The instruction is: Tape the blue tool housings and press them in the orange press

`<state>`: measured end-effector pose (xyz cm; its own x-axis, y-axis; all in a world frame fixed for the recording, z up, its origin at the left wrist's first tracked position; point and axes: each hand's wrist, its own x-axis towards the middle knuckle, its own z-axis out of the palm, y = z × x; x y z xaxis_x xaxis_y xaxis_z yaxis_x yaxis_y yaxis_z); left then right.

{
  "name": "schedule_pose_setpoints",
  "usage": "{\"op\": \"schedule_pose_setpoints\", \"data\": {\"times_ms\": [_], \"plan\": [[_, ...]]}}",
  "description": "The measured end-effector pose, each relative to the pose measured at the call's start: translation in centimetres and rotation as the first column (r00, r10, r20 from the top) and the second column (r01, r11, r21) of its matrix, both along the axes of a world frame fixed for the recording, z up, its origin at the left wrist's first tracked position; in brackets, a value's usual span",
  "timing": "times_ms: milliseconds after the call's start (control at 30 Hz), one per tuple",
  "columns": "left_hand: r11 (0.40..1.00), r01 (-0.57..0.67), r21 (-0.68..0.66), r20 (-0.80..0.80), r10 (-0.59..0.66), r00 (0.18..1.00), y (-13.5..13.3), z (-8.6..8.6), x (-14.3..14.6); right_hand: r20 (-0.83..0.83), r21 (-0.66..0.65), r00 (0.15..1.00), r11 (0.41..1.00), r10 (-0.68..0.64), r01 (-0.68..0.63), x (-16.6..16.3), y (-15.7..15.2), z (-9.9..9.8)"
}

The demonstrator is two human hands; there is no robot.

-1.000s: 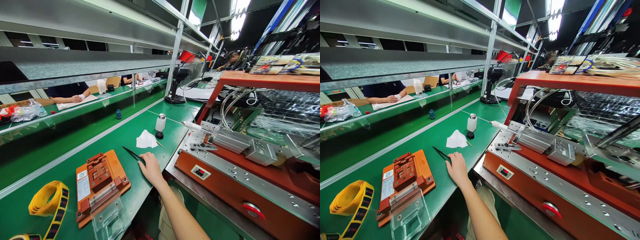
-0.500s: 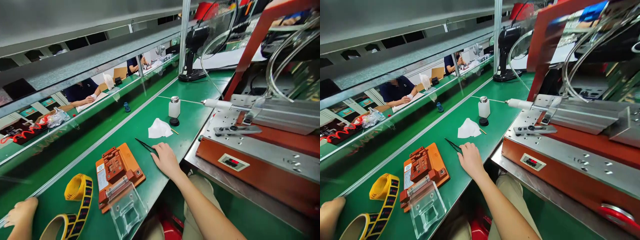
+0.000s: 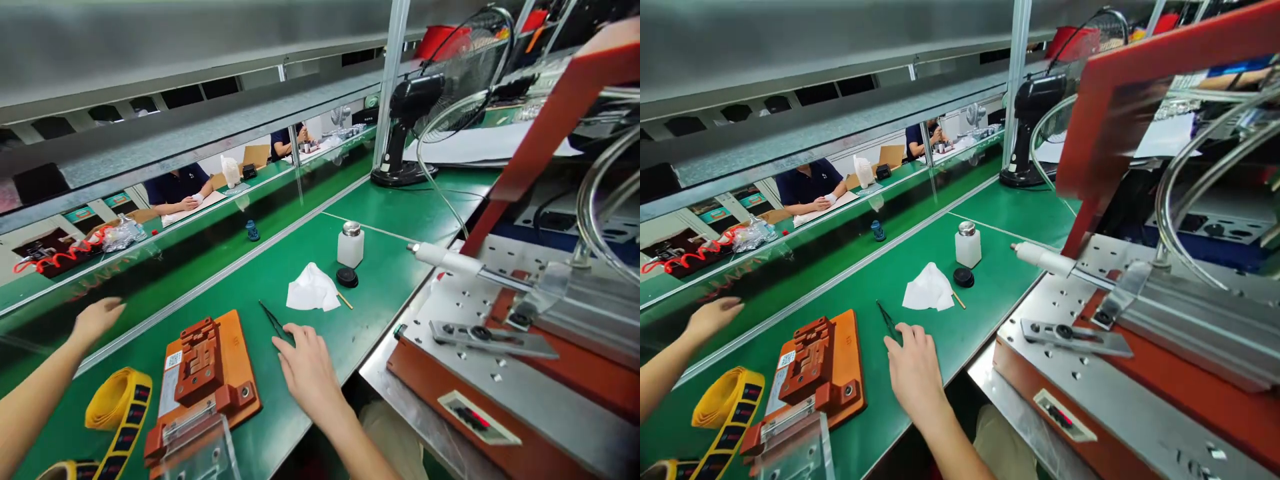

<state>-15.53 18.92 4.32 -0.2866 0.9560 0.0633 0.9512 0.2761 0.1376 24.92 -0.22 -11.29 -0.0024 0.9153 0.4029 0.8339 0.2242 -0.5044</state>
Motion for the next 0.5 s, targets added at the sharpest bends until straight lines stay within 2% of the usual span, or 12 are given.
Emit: {"op": "schedule_pose_setpoints", "data": {"times_ms": [67, 133, 233, 367, 433, 500], "plan": [[0.991, 0.123, 0.055, 0.028, -0.125, 0.992, 4.6, -1.2, 4.2, -0.059, -0.01, 0.998, 1.0, -0.025, 0.024, 0.1, 0.1, -0.3], [0.961, 0.257, 0.099, 0.056, -0.264, 0.963, 9.2, -2.3, 9.6, -0.109, -0.005, 0.993, 0.999, -0.034, 0.033, 0.3, 0.2, -0.6], [0.915, 0.365, 0.171, 0.078, -0.382, 0.921, 15.3, -3.9, 18.4, -0.16, 0.019, 0.987, 1.0, -0.022, 0.025, 0.4, 0.3, -1.0], [0.873, 0.407, 0.267, 0.119, -0.449, 0.885, 21.0, -5.9, 27.7, -0.195, 0.051, 0.98, 0.997, -0.042, 0.052, 0.2, 0.7, -2.3], [0.876, 0.375, 0.304, 0.158, -0.435, 0.887, 22.9, -6.8, 30.5, -0.157, 0.056, 0.986, 0.996, -0.062, 0.071, -0.1, 1.1, -3.4], [0.891, 0.33, 0.312, 0.215, -0.405, 0.889, 24.0, -7.7, 32.0, -0.094, 0.066, 0.993, 0.994, -0.077, 0.084, -0.3, 1.6, -4.5]]}}
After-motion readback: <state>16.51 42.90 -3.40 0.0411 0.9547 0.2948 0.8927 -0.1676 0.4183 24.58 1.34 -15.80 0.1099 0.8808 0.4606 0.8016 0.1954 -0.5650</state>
